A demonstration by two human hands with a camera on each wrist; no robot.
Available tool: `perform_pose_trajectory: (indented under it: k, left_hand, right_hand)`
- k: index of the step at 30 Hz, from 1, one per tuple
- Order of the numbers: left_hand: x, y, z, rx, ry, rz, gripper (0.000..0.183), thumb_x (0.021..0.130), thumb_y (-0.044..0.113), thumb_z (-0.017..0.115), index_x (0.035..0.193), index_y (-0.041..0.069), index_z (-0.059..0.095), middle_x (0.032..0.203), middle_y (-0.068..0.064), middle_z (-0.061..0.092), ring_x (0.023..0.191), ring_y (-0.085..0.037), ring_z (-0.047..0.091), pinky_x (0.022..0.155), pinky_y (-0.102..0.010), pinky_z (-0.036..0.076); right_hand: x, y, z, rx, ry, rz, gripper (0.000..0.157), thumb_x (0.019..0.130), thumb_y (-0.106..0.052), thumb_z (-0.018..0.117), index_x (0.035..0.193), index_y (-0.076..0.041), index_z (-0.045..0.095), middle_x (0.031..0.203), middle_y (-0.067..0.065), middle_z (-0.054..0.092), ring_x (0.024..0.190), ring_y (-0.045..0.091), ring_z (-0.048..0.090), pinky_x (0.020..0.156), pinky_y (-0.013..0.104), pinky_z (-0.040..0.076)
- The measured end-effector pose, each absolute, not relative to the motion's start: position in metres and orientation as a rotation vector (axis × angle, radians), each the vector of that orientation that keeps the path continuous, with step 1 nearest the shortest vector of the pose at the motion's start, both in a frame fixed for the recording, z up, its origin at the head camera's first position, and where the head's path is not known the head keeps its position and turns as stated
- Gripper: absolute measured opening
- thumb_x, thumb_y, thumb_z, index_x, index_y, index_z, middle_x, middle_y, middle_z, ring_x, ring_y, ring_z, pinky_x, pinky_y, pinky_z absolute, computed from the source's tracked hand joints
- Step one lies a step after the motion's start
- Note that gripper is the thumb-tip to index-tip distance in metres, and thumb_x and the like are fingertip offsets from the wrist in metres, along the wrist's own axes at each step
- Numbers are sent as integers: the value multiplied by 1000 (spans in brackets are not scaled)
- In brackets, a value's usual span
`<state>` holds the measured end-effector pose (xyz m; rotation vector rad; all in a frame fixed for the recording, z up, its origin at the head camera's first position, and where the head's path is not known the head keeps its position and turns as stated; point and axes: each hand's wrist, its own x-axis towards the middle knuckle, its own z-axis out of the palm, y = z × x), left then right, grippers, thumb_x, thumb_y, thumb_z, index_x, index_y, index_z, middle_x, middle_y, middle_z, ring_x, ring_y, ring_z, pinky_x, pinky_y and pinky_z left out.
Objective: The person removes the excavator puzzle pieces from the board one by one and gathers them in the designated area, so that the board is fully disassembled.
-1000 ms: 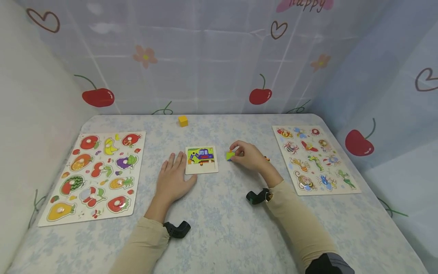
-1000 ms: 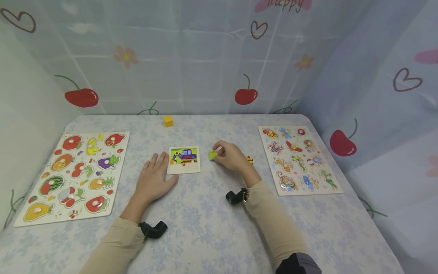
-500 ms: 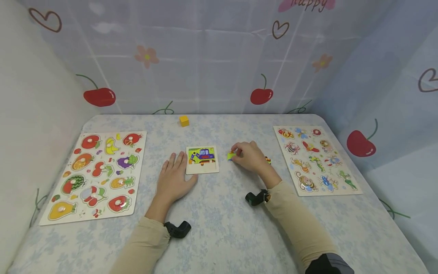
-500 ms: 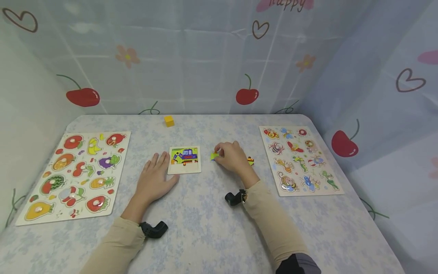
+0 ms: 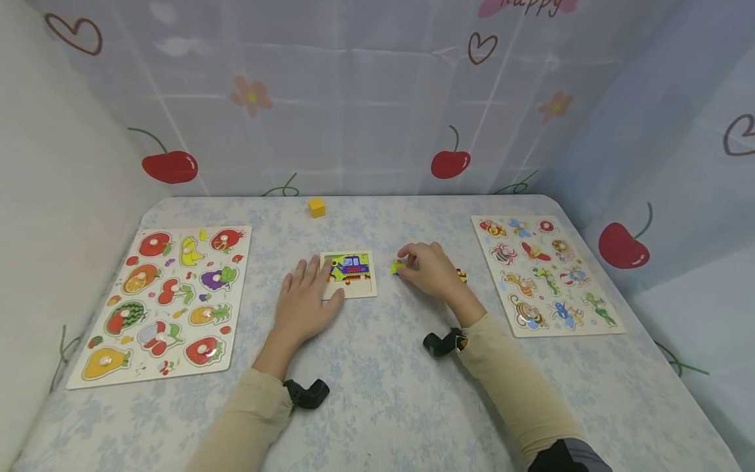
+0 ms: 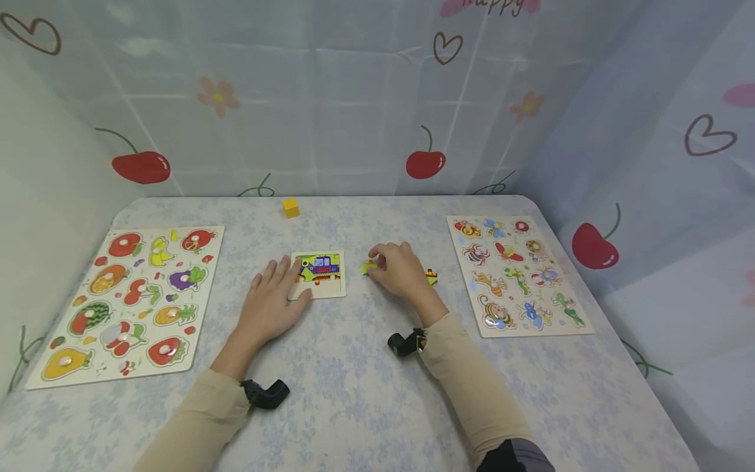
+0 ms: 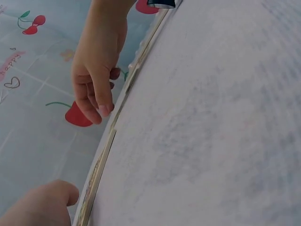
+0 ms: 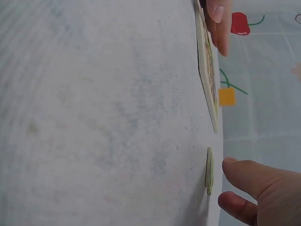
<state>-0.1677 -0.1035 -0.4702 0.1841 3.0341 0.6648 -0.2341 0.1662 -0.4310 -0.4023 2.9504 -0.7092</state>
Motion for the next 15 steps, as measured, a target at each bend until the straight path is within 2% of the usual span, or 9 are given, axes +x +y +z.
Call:
perform_pose_trajectory:
  k: [5, 15]
  left_hand:
    - [-173, -102, -469, 182, 3018, 630, 61, 102, 54, 29, 159, 33, 21, 169, -5, 7, 156, -32, 0, 125, -56, 3]
    - [-173, -102, -470, 205, 3031, 618, 56, 104, 50, 30, 157, 34, 29, 168, -4, 11, 156, -31, 2, 125, -56, 3]
  right_hand:
    - [-235, 164, -431, -445, 2953, -746, 30, 92, -31, 71, 118, -18, 68, 95, 0, 62, 92, 22, 45, 78, 36, 41]
    - [-235, 156, -432, -456, 2923, -811, 28, 92, -30, 72, 117, -19, 68, 96, 0, 63, 94, 22, 46, 81, 36, 42]
